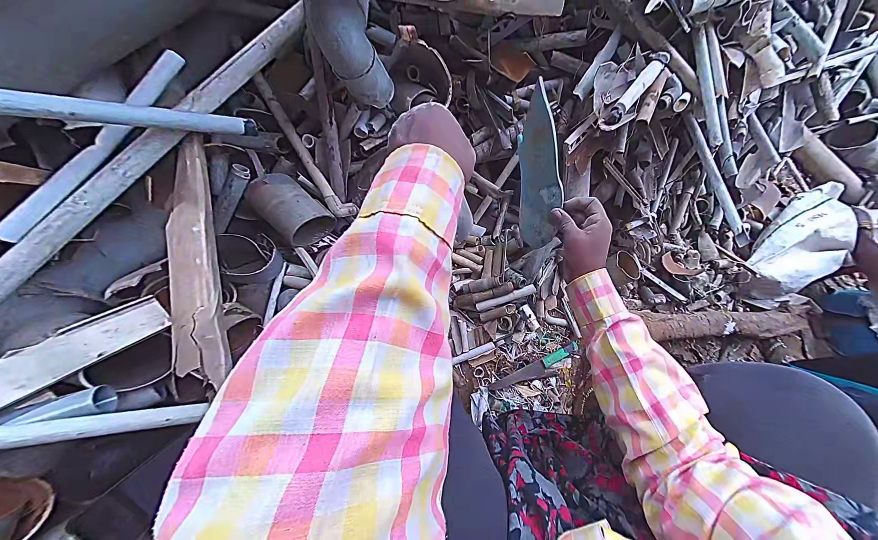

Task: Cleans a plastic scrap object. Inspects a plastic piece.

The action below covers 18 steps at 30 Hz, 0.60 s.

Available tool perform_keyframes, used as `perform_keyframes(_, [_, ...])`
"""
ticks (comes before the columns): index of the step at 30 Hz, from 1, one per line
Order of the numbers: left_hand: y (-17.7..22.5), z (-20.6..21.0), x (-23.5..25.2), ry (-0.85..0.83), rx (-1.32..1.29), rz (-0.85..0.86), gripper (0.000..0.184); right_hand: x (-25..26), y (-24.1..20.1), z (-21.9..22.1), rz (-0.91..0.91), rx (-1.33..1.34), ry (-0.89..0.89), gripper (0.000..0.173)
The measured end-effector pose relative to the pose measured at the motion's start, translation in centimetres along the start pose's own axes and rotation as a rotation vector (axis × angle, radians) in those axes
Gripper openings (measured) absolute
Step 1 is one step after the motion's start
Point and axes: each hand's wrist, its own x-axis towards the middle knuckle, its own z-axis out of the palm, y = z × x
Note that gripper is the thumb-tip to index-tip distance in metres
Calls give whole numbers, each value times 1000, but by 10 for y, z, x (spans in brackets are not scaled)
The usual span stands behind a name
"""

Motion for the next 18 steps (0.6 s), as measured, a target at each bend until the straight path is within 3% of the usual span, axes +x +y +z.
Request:
perform_keyframes(1, [20,-32,-23,-177,-171,-68,59,-4,-9,1,-111,-54,-28,17])
perform_keyframes(4, [35,-48,-42,-171,-555,-173,86,-21,-19,13,-295,-166,-30,16])
perform_keyframes(6, [26,-44,-32,-178,-696,-118,91,-31,-15,21,-346,-226,3,17])
perform_keyframes(9, [-17,-5,14,-192,-811,64,98,-38,0,26,-376,-290,12,18])
perform_keyframes(11, [-10,-16,-3,-283,-708,-7,93,-41,8,26,-409,-354,2,18])
perform_keyframes(13, [19,-40,-31,-372,-552,-140,64,-42,15,26,-448,-389,-22,18])
perform_keyframes(15, [14,-25,-23,-273,-393,-98,43,-41,27,28,-504,-428,-84,17])
perform_keyframes(16, [-4,-1,-4,-114,-292,-18,39,-40,33,29,-505,-482,-136,18])
perform_keyframes(18, [-24,21,31,-23,-87,7,41,-39,47,28,-350,-653,-245,21])
